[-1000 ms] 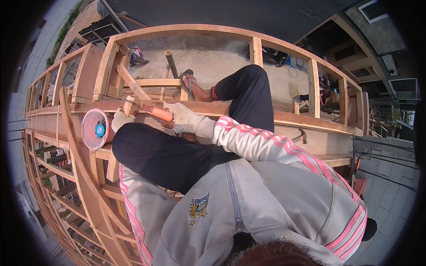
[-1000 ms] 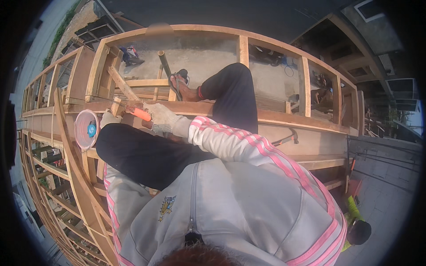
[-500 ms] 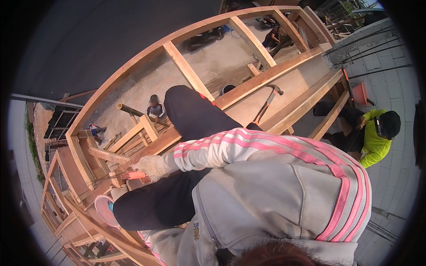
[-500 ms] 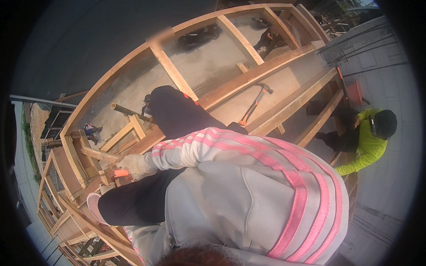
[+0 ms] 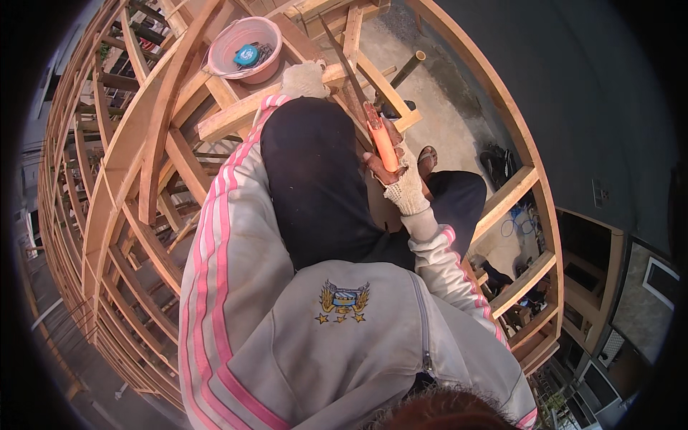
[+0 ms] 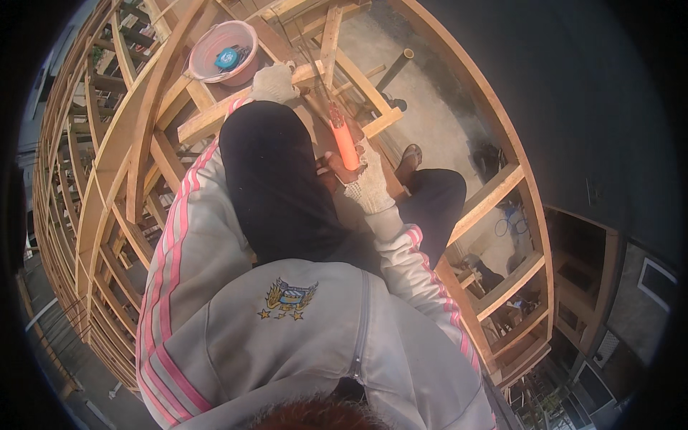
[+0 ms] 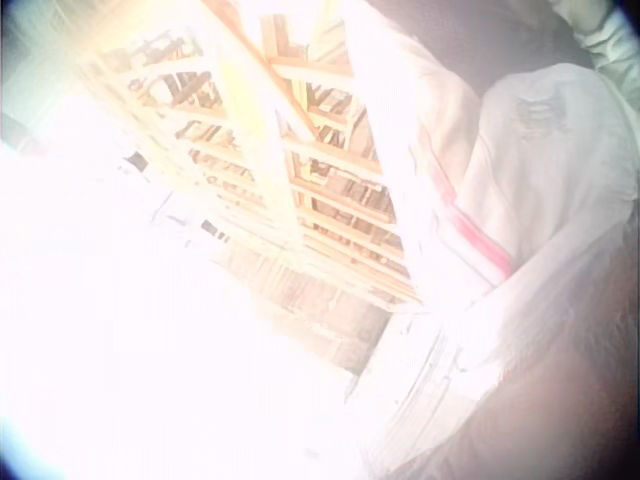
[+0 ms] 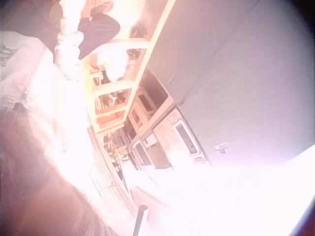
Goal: The person positions a wooden plank onto a curved wooden frame and secures it using a hammer and nails. The person repeatedly hammers nails into the wood to fasten the plank in place.
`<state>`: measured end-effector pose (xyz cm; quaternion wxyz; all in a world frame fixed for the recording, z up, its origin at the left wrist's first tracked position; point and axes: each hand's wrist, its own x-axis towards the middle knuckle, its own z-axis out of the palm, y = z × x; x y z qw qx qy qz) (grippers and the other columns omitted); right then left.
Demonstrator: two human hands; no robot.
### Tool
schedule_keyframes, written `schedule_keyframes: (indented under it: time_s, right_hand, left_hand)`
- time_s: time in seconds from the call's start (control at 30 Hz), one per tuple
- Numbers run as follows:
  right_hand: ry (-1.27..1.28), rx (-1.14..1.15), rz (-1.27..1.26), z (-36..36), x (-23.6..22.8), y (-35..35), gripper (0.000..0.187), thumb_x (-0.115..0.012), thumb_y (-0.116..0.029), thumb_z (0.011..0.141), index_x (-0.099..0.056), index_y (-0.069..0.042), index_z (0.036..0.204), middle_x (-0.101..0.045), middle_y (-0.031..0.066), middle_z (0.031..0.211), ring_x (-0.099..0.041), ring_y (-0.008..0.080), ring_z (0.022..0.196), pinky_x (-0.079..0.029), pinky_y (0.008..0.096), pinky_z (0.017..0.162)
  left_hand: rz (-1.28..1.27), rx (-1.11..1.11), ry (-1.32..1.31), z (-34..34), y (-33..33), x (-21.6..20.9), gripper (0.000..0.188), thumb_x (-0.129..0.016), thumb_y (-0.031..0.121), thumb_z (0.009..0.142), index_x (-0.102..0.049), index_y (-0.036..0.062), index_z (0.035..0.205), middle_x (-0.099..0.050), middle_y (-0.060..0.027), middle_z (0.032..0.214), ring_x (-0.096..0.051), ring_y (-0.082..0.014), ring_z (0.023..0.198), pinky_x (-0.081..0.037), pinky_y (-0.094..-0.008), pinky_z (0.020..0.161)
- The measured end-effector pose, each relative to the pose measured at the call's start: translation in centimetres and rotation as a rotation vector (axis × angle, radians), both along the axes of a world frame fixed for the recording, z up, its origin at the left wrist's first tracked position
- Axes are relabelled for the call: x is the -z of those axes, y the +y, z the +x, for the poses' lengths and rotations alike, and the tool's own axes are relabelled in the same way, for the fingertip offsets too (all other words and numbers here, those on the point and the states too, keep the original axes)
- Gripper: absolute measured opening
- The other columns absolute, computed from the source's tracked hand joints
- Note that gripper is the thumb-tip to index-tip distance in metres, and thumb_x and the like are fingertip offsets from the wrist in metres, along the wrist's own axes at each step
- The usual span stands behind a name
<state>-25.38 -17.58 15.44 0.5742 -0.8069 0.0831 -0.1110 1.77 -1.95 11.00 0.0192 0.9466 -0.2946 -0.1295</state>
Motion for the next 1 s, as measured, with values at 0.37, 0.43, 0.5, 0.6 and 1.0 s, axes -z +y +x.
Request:
schedule_keyframes:
  time_s: [0.37,0.43,0.5,0.6,1.0]
  right_hand:
    - [0.086,-0.012,-0.002,1.6,-0.4,-1.0,0.066,-0.069,-0.013,0.088,-0.052,-0.001,0.15,-0.067,0.0159,0.106,-0.067,0.0298,0.093,-0.054,0.0384,0.091]
    - [0.083,0.059,0.06,2.2,-1.2,-0.9,0.062,-0.07,-0.019,0.086,-0.058,-0.003,0.145,-0.066,0.0185,0.084,-0.067,0.0357,0.079,-0.054,0.0403,0.093]
    - [0.051,-0.016,-0.297,-1.0,-1.5,-1.6,0.061,-0.07,-0.017,0.088,-0.057,-0.001,0.145,-0.071,0.0183,0.1,-0.071,0.0345,0.095,-0.053,0.0394,0.099]
    - [0.052,-0.003,-0.182,-7.7,-5.1,-0.8,0.063,-0.07,-0.015,0.089,-0.054,0.001,0.147,-0.069,0.019,0.128,-0.068,0.0345,0.118,-0.051,0.0387,0.105]
    - [-0.057,0.075,-0.04,3.9,-1.3,-1.5,0.051,-0.075,-0.019,0.09,-0.063,-0.001,0.137,-0.074,0.0171,0.095,-0.072,0.0334,0.083,-0.057,0.0388,0.077]
  left_hand:
    - [0.033,-0.003,0.042,1.2,-0.6,0.1,0.077,-0.081,0.064,0.076,-0.068,0.0085,0.128,-0.076,-0.0185,0.114,-0.074,-0.0384,0.106,-0.059,-0.05,0.09]
    - [0.063,-0.045,0.102,1.2,-1.6,-1.2,0.077,-0.082,0.065,0.075,-0.069,0.0093,0.127,-0.077,-0.0188,0.112,-0.075,-0.0382,0.105,-0.059,-0.0503,0.089]
    - [0.05,-0.022,0.094,0.9,-1.6,-0.4,0.076,-0.082,0.064,0.075,-0.069,0.0097,0.127,-0.077,-0.019,0.11,-0.075,-0.0383,0.104,-0.059,-0.0504,0.09]
    - [0.083,-0.015,0.059,3.0,-0.2,1.0,0.069,-0.081,0.059,0.076,-0.069,0.0084,0.122,-0.077,-0.0188,0.107,-0.075,-0.0395,0.102,-0.059,-0.0505,0.088]
    - [0.034,-0.009,0.031,1.3,-1.5,0.5,0.069,-0.08,0.062,0.078,-0.069,0.0082,0.12,-0.077,-0.0183,0.107,-0.075,-0.0395,0.1,-0.059,-0.0502,0.087]
